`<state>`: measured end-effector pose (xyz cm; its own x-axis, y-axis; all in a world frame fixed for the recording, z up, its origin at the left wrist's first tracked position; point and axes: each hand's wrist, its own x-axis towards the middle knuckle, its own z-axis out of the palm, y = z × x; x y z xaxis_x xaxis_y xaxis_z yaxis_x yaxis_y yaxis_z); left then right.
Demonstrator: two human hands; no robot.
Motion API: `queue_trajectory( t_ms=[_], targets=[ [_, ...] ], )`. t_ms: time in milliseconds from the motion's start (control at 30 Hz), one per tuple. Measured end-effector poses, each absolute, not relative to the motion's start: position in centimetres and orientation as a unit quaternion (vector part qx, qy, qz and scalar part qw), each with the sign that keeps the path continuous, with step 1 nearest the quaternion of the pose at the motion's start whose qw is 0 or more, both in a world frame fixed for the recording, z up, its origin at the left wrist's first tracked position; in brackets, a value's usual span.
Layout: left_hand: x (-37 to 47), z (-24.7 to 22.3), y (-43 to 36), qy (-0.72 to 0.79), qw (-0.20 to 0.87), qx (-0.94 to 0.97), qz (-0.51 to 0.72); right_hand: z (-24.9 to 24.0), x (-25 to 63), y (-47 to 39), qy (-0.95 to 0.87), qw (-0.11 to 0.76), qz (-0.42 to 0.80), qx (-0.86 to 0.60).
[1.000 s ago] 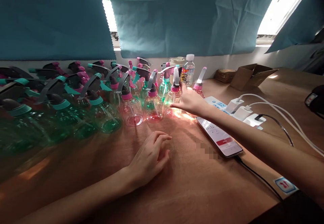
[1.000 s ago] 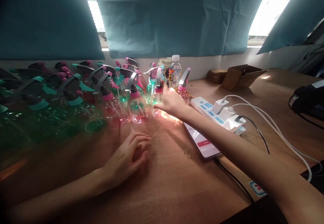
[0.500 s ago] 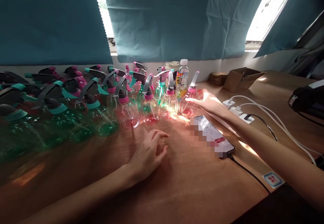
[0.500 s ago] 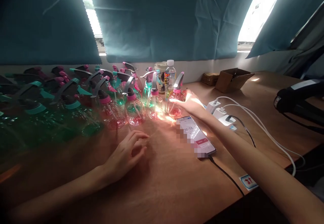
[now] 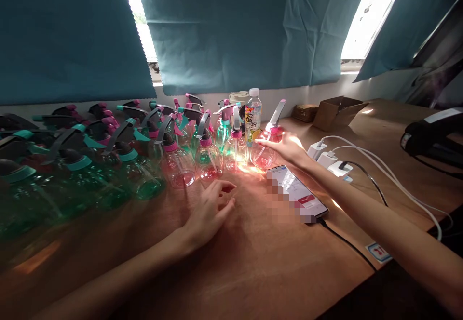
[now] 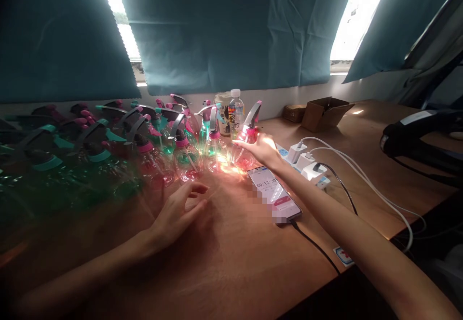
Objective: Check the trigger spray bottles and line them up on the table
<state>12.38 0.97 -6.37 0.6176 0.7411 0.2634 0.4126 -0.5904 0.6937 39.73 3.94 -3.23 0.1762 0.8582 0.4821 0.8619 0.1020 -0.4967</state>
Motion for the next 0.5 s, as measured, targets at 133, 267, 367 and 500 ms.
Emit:
queue_trajectory(
  t_ms=[133, 267, 367, 500],
  targets=[
    [13.3, -5.3, 1.3, 0.363, 0.376, 0.795, 0.308, -1.8, 37.6, 0.3, -0.618, 0.375, 0.024, -0.690],
    [13.6, -3.6, 1.3, 0.339, 0.389, 0.779, 0.356, -1.6, 34.0, -2.7, -0.680, 0.394, 0.026, -0.617],
    [13.5, -2.0, 0.9, 0.314, 0.355, 0.798, 0.371, -2.1, 31.2, -3.9, -0.707, 0.385, 0.095, -0.585],
    [13.1, -0.2, 0.4, 0.338, 0.317, 0.800, 0.381, -2.5, 27.9, -4.3, -0.738, 0.382, 0.120, -0.543]
  ],
)
